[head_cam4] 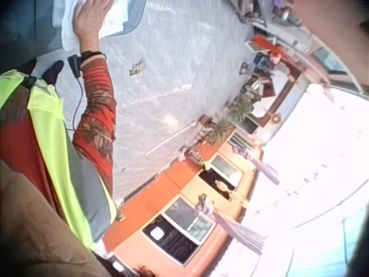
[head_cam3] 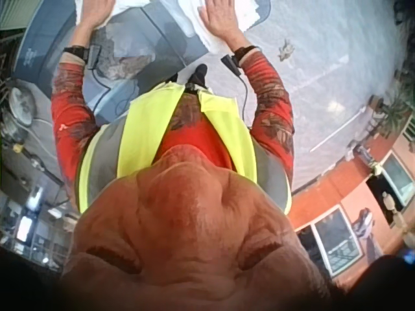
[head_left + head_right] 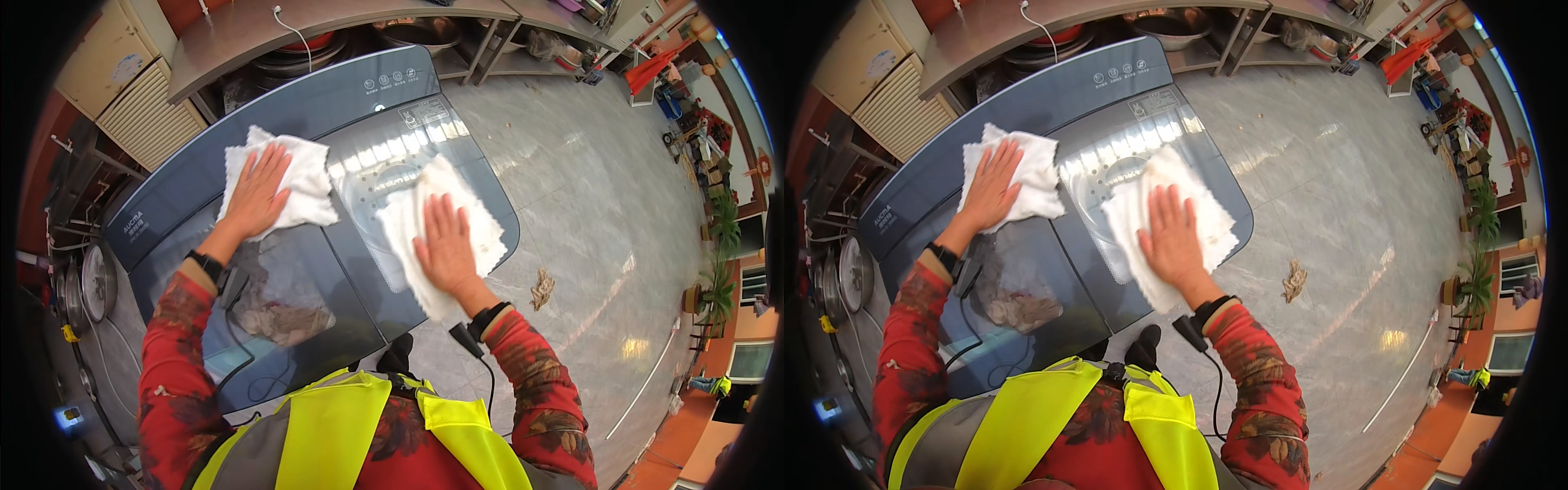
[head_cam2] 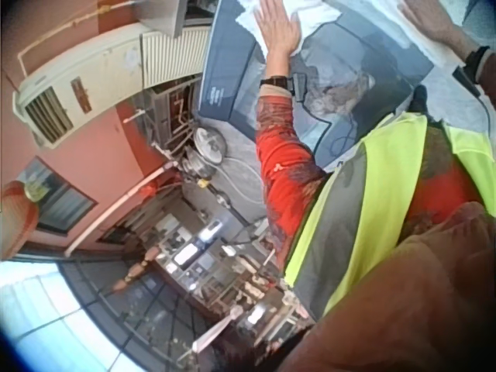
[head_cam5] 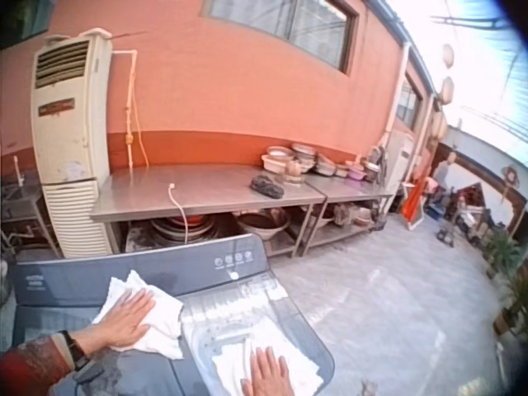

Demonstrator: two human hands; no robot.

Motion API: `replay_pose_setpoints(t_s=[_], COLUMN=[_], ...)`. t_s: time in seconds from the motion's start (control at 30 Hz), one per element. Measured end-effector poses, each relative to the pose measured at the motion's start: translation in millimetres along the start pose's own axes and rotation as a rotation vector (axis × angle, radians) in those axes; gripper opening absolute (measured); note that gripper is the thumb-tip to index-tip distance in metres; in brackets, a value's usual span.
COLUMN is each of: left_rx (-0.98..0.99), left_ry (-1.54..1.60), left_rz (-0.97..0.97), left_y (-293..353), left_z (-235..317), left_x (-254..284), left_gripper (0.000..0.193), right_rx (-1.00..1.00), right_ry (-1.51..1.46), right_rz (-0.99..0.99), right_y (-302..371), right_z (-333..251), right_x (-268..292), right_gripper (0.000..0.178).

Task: The person wrings out a white cloth in a metal basin, then wipes the top surface of a washing machine. They repeat the wringing and wiping cycle, then retrieve a larger white cloth from a nearby table and wipe the washing machine again.

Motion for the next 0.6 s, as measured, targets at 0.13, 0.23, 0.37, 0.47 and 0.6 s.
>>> replay_pose_setpoints(t_s=[0.13,0.23,0.37,0.47,0.6], left_rx=[-0.050,-0.082,-0.116,-0.119,-0.089], left_ry=[-0.005,-0.095,-0.178,-0.221,-0.242], left_rz=[-0.068,-0.089,0.159,0.232,0.231], left_y=[20.8,-24.0,-114.5,-180.6,-249.8], left_z=[-9.9,-19.2,-10.4,22.1,61.5], left_x=[9.3,5.2,-1.8,-12.7,-28.1], left_gripper=[0.065,0.066,0.066,0.065,0.064], right_rx=[0.328,0.393,0.277,0.121,-0.033], right_ry=[-0.229,-0.233,-0.168,-0.114,-0.090], right_rz=[-0.184,-0.152,-0.027,0.030,0.111], right_y=[-9.3,-58.6,-106.6,-112.0,-76.5], right_z=[-88.1,-92.7,-53.5,-13.0,23.4], right_x=[-25.6,-30.2,-24.1,-12.5,10.3], right_gripper=[0.066,0.064,0.067,0.069,0.069])
Point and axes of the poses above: each hand's wrist, its own y-axis away from the middle knuckle, its own x-axis out of the back of the hand, z = x × y, the point moved 5 cm from there along -y, towards the middle knuckle, and after that the axes turned 14 degrees about -y, right-handed, at the moved point
